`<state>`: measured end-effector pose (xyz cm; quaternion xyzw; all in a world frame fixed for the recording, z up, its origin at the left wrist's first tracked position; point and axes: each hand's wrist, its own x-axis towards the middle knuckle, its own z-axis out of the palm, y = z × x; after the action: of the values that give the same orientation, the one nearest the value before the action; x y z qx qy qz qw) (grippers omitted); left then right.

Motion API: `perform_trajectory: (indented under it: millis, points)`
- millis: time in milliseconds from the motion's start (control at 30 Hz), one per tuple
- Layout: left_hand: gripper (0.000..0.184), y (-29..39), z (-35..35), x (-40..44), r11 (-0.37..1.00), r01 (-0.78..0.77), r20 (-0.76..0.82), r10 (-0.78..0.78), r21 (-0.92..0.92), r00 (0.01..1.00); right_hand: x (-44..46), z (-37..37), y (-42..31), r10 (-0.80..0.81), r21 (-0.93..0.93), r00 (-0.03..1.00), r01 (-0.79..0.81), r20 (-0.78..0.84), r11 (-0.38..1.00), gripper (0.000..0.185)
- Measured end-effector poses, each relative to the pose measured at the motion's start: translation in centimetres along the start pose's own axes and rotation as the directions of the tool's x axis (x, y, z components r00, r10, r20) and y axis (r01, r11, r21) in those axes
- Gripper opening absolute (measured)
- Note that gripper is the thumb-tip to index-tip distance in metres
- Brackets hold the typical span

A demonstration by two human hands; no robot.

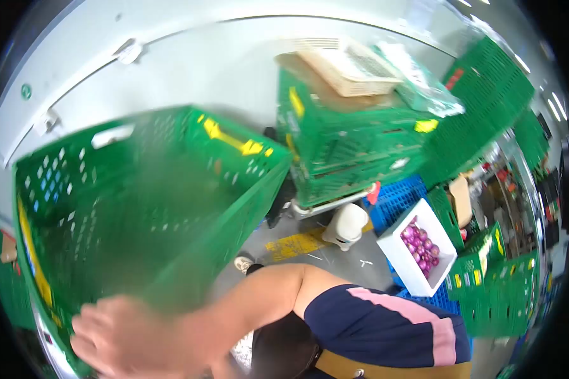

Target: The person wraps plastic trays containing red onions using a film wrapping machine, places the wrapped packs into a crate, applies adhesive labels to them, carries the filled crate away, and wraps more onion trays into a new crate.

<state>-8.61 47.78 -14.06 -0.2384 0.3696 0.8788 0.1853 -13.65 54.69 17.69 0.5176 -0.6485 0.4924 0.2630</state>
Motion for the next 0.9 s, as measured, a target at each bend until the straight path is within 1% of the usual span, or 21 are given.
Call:
perform_trajectory:
  millis: [33, 100, 167, 233, 300, 367, 400, 433, 500, 533, 567, 600, 633, 733, 800, 867, 900]
  points:
    - [0.066, 1.3, -0.3, 1.7, 0.999, -0.026, -0.006, 0.026, -0.030, 1.000, 1.0, 0.3, 2.2, -0.018, -0.085, 0.999, 0.022, 0.052, 0.996, 0.029]
    - [0.067, 4.5, -0.9, 5.5, 0.991, -0.078, -0.025, 0.075, -0.106, 0.997, 2.9, 1.4, 7.2, 0.033, -0.085, 0.996, -0.026, 0.078, 0.996, 0.021]
    - [0.069, 7.6, -1.6, 9.2, 0.974, -0.127, -0.049, 0.120, -0.190, 0.992, 4.0, 4.1, 12.0, 0.114, -0.216, 0.977, -0.074, 0.181, 0.974, 0.013]
    - [0.070, 11.1, -2.2, 13.1, 0.945, -0.183, -0.072, 0.169, -0.272, 0.983, 3.9, 7.5, 18.0, 0.189, -0.141, 0.965, -0.164, 0.180, 0.976, 0.008]
    - [0.072, 14.1, -2.9, 16.9, 0.908, -0.231, -0.100, 0.209, -0.349, 0.973, 3.4, 10.2, 23.7, 0.306, -0.259, 0.882, -0.221, 0.359, 0.940, 0.007]
    - [0.073, 16.4, -3.8, 19.9, 0.871, -0.270, -0.135, 0.235, -0.411, 0.963, 0.6, 15.4, 30.2, 0.298, -0.120, 0.897, -0.274, 0.326, 0.954, 0.010]
    - [0.074, 17.3, -4.3, 20.8, 0.852, -0.284, -0.153, 0.241, -0.441, 0.959, -0.1, 16.1, 32.2, 0.334, -0.126, 0.858, -0.310, 0.390, 0.942, 0.017]
    - [0.074, 18.0, -4.8, 21.5, 0.835, -0.299, -0.171, 0.247, -0.462, 0.954, -0.7, 15.6, 33.8, 0.364, -0.136, 0.815, -0.341, 0.451, 0.930, 0.024]
    - [0.076, 19.3, -5.4, 22.2, 0.819, -0.312, -0.198, 0.245, -0.482, 0.949, -2.0, 12.5, 35.9, 0.475, -0.257, 0.802, -0.403, 0.363, 0.878, 0.045]
    - [0.077, 19.8, -5.5, 22.5, 0.823, -0.319, -0.215, 0.244, -0.470, 0.946, -3.4, 10.4, 37.4, 0.545, -0.345, 0.708, -0.425, 0.449, 0.836, 0.059]
    - [0.082, 20.4, -5.2, 22.7, 0.846, -0.325, -0.230, 0.247, -0.421, 0.941, -4.2, 8.1, 38.0, 0.663, -0.458, 0.534, -0.480, 0.525, 0.748, 0.065]
    - [0.079, 21.1, -4.6, 22.6, 0.874, -0.353, -0.242, 0.283, -0.333, 0.928, -6.0, 6.1, 38.7, 0.727, -0.517, 0.419, -0.515, 0.544, 0.684, 0.066]
    - [0.077, 21.5, -3.9, 22.5, 0.894, -0.378, -0.252, 0.319, -0.241, 0.914, -8.7, 4.3, 39.2, 0.742, -0.560, 0.382, -0.490, 0.551, 0.668, 0.067]
    - [0.060, 21.6, -3.7, 23.6, 0.884, -0.372, -0.307, 0.284, -0.283, 0.908, -14.1, 1.4, 39.5, 0.738, -0.598, 0.272, -0.447, 0.617, 0.665, 0.052]
    - [0.056, 21.6, -4.1, 24.4, 0.864, -0.392, -0.269, 0.314, -0.317, 0.910, -16.8, 1.1, 40.5, 0.742, -0.620, 0.203, -0.435, 0.639, 0.653, 0.045]
    - [0.052, 22.0, -4.4, 24.7, 0.848, -0.389, -0.225, 0.326, -0.359, 0.918, -17.0, 1.1, 41.2, 0.733, -0.614, 0.282, -0.409, 0.619, 0.676, 0.041]
    - [0.054, 22.9, -4.5, 25.1, 0.849, -0.369, -0.226, 0.302, -0.379, 0.926, -16.7, 1.5, 41.8, 0.724, -0.607, 0.326, -0.396, 0.608, 0.689, 0.039]
